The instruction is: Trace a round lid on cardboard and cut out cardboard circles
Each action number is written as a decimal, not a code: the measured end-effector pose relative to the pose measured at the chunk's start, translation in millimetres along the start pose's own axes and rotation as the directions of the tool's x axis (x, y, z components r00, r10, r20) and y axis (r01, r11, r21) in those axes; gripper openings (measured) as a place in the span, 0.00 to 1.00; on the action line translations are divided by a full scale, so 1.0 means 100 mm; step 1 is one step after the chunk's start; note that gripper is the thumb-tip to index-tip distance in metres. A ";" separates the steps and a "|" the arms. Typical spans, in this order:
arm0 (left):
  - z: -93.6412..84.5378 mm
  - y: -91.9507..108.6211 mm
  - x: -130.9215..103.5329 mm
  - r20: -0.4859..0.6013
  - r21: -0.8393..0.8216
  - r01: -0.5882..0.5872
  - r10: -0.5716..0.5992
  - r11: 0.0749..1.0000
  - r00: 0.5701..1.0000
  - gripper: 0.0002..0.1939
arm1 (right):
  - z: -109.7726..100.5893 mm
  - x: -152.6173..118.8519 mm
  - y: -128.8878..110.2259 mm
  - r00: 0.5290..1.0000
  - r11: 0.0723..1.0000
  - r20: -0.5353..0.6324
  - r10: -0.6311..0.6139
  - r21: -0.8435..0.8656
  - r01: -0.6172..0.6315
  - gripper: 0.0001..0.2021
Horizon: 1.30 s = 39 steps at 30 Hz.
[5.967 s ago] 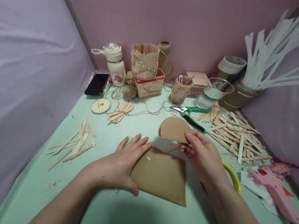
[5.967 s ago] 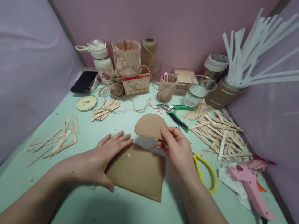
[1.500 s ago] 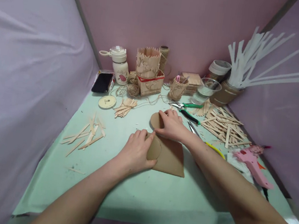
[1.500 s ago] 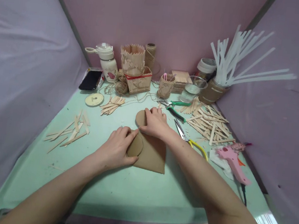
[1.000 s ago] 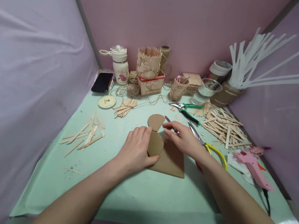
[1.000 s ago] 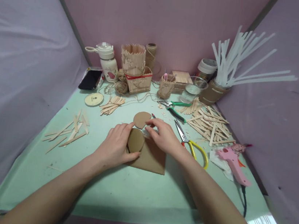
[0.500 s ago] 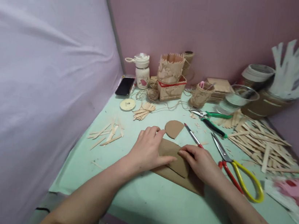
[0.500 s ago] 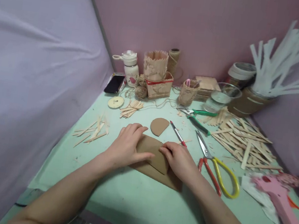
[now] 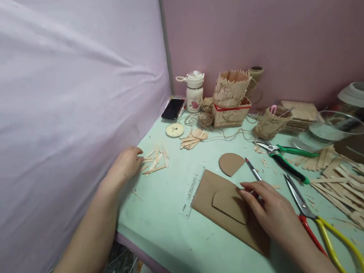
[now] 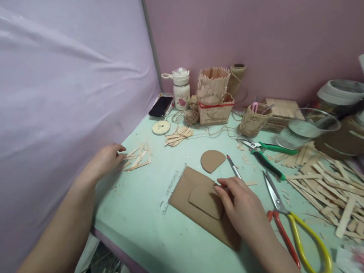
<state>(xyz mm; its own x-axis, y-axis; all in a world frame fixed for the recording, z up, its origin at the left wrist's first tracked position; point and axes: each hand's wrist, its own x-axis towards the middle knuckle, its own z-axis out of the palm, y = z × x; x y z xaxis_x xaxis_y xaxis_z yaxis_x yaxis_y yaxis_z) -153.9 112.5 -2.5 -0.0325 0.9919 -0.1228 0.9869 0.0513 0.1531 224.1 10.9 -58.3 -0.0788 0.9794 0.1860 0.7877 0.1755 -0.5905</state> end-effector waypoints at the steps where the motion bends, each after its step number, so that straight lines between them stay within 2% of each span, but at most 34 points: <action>1: 0.03 -0.02 0.01 0.000 0.008 0.004 -0.004 1.000 1.000 0.17 | 0.00 0.00 -0.01 1.000 1.000 0.001 -0.004 0.002 0.004 0.13; 5: 0.13 0.01 0.09 0.012 0.021 0.012 -0.012 1.000 1.000 0.11 | 0.00 0.00 -0.03 1.000 1.000 0.004 -0.011 -0.002 0.011 0.13; 10: 0.16 0.06 0.16 0.042 0.016 0.044 -0.045 0.999 0.998 0.07 | -0.04 0.01 0.00 1.000 1.000 0.012 0.010 -0.026 -0.009 0.13; 15: 0.02 0.07 0.09 0.043 0.020 0.092 -0.093 0.996 0.995 0.07 | -0.11 0.01 -0.01 0.999 0.999 0.007 0.035 -0.021 -0.035 0.12; 18: -0.10 0.25 -0.09 -0.042 -0.010 0.133 -0.133 0.991 0.990 0.07 | -0.15 0.02 -0.03 0.998 0.998 -0.012 0.061 -0.021 -0.061 0.12; 19: -0.11 0.38 -0.18 -0.091 -0.128 0.098 -0.110 0.987 0.990 0.07 | -0.17 0.03 -0.05 0.998 0.998 -0.013 0.064 -0.012 -0.064 0.12; 20: -0.11 0.53 -0.27 -0.072 -0.284 -0.001 -0.020 0.959 0.997 0.08 | -0.18 0.03 -0.06 0.998 0.998 -0.010 0.066 0.001 -0.066 0.11; 21: -0.07 0.71 -0.38 -0.006 -0.468 -0.112 0.123 0.876 0.992 0.11 | -0.20 0.03 -0.08 0.998 0.998 -0.005 0.066 0.017 -0.066 0.11; 22: -0.01 0.90 -0.48 0.096 -0.616 -0.172 0.290 0.769 0.952 0.14 | -0.21 0.02 -0.09 0.998 0.997 0.001 0.066 0.034 -0.066 0.11; 23: 0.07 1.09 -0.57 0.183 -0.710 -0.178 0.421 0.682 0.888 0.17 | -0.23 0.00 -0.11 0.998 0.996 0.008 0.067 0.050 -0.068 0.11; 25: 0.28 1.43 -0.70 0.270 -0.773 -0.162 0.548 0.614 0.791 0.19 | -0.25 -0.05 -0.13 0.997 0.994 0.020 0.076 0.076 -0.077 0.10; 27: 0.47 1.67 -0.76 0.294 -0.765 -0.183 0.587 0.618 0.754 0.17 | -0.27 -0.11 -0.13 0.997 0.990 0.039 0.072 0.116 -0.076 0.10; 29: 0.60 1.79 -0.78 0.292 -0.717 -0.227 0.579 0.659 0.761 0.19 | -0.28 -0.17 -0.12 0.997 0.983 0.068 0.044 0.173 -0.055 0.09; 33: 0.71 1.79 -0.78 0.302 -0.654 -0.225 0.522 0.722 0.798 0.21 | -0.27 -0.22 -0.14 0.992 0.977 0.116 -0.045 0.215 0.019 0.14; 36: 0.76 1.76 -0.79 0.331 -0.652 -0.185 0.496 0.735 0.803 0.17 | -0.25 -0.22 -0.15 0.986 0.986 0.156 -0.064 0.164 0.038 0.22; 39: 0.80 1.76 -0.79 0.362 -0.631 -0.166 0.476 0.758 0.802 0.12 | -0.22 -0.22 -0.14 0.980 0.993 0.191 -0.046 0.112 0.025 0.26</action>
<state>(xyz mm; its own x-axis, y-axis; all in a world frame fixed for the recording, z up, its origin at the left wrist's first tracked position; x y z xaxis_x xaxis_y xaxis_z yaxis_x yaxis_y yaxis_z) 34.7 33.8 -44.3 0.5007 0.7776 -0.3803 0.6540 -0.0520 0.7547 228.4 -15.0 -36.7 -0.2306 0.9712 0.0597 0.7122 0.2102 -0.6698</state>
